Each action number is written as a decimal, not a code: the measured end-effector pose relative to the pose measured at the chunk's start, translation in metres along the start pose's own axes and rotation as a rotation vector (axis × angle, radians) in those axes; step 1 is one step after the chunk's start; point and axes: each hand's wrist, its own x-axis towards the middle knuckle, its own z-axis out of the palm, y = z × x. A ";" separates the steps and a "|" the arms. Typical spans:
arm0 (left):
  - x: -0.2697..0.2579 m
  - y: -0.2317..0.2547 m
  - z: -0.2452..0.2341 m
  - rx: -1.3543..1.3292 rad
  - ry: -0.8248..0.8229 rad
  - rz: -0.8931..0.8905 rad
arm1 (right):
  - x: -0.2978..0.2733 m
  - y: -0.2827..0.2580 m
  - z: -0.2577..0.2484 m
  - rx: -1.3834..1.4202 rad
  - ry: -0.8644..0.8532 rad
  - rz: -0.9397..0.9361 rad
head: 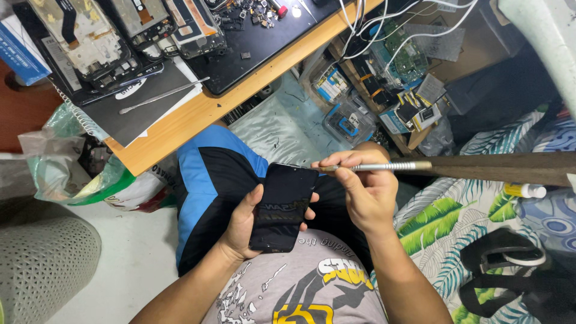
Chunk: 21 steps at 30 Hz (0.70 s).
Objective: The person uses a metal prying tool to carefully separate the screen assembly from the back housing of a smartphone. They work along the edges to release the adhesive and then lift the screen away to expose the internal components.
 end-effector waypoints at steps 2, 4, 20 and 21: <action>0.000 -0.001 -0.001 -0.005 0.000 -0.009 | 0.003 -0.003 0.000 0.074 0.026 0.089; 0.000 -0.002 -0.001 -0.006 0.005 -0.019 | 0.007 -0.006 -0.001 0.124 0.040 0.169; -0.008 -0.014 -0.029 0.813 0.461 0.388 | 0.014 -0.007 -0.005 0.031 0.143 0.329; -0.010 -0.013 -0.021 0.964 0.405 0.480 | 0.013 -0.006 -0.005 0.031 0.142 0.336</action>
